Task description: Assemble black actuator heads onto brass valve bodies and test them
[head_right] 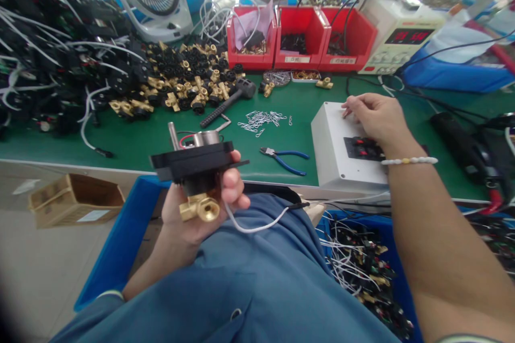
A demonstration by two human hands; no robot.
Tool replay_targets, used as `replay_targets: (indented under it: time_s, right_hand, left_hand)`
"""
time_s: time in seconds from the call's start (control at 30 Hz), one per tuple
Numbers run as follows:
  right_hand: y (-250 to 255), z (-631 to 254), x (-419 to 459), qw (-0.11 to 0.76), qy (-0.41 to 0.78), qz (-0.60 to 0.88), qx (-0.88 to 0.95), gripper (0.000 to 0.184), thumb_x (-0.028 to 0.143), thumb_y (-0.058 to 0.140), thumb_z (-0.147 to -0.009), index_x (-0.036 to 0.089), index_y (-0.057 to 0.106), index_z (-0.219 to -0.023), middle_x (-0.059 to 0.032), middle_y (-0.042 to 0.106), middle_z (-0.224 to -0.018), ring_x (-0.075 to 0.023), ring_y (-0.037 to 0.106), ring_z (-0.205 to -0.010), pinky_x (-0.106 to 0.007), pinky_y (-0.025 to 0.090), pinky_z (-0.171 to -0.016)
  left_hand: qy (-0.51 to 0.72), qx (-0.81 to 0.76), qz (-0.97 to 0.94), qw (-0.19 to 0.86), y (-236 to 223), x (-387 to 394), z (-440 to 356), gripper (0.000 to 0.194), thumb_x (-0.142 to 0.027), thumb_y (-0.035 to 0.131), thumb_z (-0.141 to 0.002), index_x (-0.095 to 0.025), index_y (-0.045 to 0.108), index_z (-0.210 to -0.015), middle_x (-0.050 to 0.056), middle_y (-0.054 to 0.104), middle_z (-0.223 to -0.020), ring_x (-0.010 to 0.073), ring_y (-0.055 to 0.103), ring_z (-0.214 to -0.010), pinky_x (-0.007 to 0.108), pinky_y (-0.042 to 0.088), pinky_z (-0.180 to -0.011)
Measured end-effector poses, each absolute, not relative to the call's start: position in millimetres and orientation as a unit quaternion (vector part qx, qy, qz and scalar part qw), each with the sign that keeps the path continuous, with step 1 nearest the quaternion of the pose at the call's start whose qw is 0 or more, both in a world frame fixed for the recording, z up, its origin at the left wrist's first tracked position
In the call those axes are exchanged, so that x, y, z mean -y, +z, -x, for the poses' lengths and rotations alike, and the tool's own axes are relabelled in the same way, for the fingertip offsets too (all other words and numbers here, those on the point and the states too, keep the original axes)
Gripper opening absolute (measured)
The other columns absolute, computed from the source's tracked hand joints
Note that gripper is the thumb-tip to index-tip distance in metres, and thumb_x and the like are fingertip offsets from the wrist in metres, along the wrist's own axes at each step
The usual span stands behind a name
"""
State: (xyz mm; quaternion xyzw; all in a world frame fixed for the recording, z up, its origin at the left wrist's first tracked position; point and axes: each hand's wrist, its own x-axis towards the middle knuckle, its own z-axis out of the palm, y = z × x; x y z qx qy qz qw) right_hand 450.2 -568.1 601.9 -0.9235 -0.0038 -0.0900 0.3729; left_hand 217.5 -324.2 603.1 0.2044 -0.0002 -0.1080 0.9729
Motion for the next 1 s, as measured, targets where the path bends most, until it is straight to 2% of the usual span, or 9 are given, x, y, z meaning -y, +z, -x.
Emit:
replay_targets:
  time_s: [0.1, 0.17, 0.27, 0.4, 0.53, 0.73, 0.9, 1.0]
  right_hand:
    - [601.9, -449.3, 567.6, 0.375, -0.089, 0.923, 0.007, 0.026, 0.009, 0.062, -0.094, 0.017, 0.07, -0.07, 0.0004, 0.064, -0.064, -0.0069, 0.043, -0.051, -0.024, 0.036, -0.058]
    - [601.2, -449.4, 568.3, 0.376, -0.088, 0.922, 0.011, 0.026, 0.01, 0.062, -0.094, 0.017, 0.07, -0.07, 0.001, 0.063, -0.062, -0.0071, 0.042, -0.05, -0.023, 0.036, -0.058]
    - [599.2, -450.9, 570.8, 0.38, -0.085, 0.921, 0.022, 0.023, 0.011, 0.062, -0.093, 0.016, 0.071, -0.072, 0.0009, 0.064, -0.064, -0.0073, 0.043, -0.051, -0.022, 0.037, -0.057]
    - [596.8, -453.1, 573.2, 0.386, -0.08, 0.918, 0.031, 0.022, 0.014, 0.061, -0.093, 0.015, 0.072, -0.074, 0.0, 0.067, -0.068, -0.0074, 0.045, -0.054, -0.021, 0.039, -0.059]
    - [596.7, -453.5, 573.3, 0.387, -0.075, 0.919, 0.031, 0.022, 0.015, 0.061, -0.093, 0.015, 0.071, -0.074, -0.0004, 0.067, -0.068, -0.008, 0.046, -0.054, -0.022, 0.04, -0.06]
    - [596.1, -454.3, 575.4, 0.38, -0.079, 0.921, 0.037, 0.018, 0.015, 0.062, -0.091, 0.015, 0.072, -0.076, -0.0005, 0.068, -0.069, -0.0082, 0.047, -0.055, -0.022, 0.039, -0.059]
    - [595.6, -454.1, 576.4, 0.378, -0.08, 0.921, 0.043, 0.017, 0.015, 0.062, -0.09, 0.015, 0.072, -0.077, -0.0006, 0.068, -0.069, -0.0078, 0.047, -0.055, -0.021, 0.039, -0.058]
    - [595.3, -454.6, 576.7, 0.379, -0.08, 0.921, 0.047, 0.017, 0.015, 0.062, -0.09, 0.015, 0.072, -0.076, -0.0007, 0.068, -0.069, -0.0079, 0.047, -0.055, -0.02, 0.039, -0.057]
  left_hand:
    - [-0.048, -0.075, -0.269, 0.959, 606.1, 328.4, -219.5, 0.034, -0.043, 0.06, -0.095, -0.014, 0.078, -0.094, 0.009, 0.081, -0.094, 0.0223, 0.078, -0.086, 0.032, 0.063, -0.081]
    - [-0.007, -0.119, -0.308, 0.944, 606.3, 331.9, -220.0, 0.034, -0.045, 0.06, -0.097, -0.014, 0.075, -0.097, 0.01, 0.08, -0.099, 0.023, 0.078, -0.09, 0.033, 0.063, -0.081]
    - [0.032, -0.125, -0.349, 0.928, 603.5, 336.2, -218.5, 0.029, -0.042, 0.067, -0.095, -0.017, 0.071, -0.11, 0.009, 0.078, -0.11, 0.0217, 0.077, -0.094, 0.032, 0.064, -0.082]
    - [0.069, -0.091, -0.408, 0.906, 598.0, 336.5, -213.8, 0.04, -0.037, 0.07, -0.094, -0.025, 0.063, -0.131, 0.007, 0.071, -0.13, 0.021, 0.073, -0.11, 0.03, 0.061, -0.092]
    - [0.107, -0.062, -0.483, 0.867, 594.2, 333.1, -210.9, 0.046, -0.035, 0.075, -0.091, -0.03, 0.061, -0.135, 0.003, 0.073, -0.123, 0.0196, 0.072, -0.111, 0.029, 0.059, -0.097]
    - [0.114, -0.051, -0.499, 0.858, 591.3, 332.2, -212.3, 0.058, -0.03, 0.087, -0.079, -0.025, 0.064, -0.132, 0.005, 0.07, -0.129, 0.0215, 0.071, -0.114, 0.027, 0.06, -0.094]
    - [0.117, -0.032, -0.502, 0.856, 590.9, 331.5, -212.3, 0.053, -0.025, 0.09, -0.075, -0.027, 0.068, -0.124, 0.001, 0.075, -0.123, 0.0175, 0.073, -0.108, 0.023, 0.06, -0.092]
    - [0.094, -0.047, -0.478, 0.872, 594.1, 331.5, -213.3, 0.053, -0.025, 0.091, -0.073, -0.024, 0.068, -0.121, 0.002, 0.076, -0.118, 0.0181, 0.074, -0.103, 0.024, 0.06, -0.089]
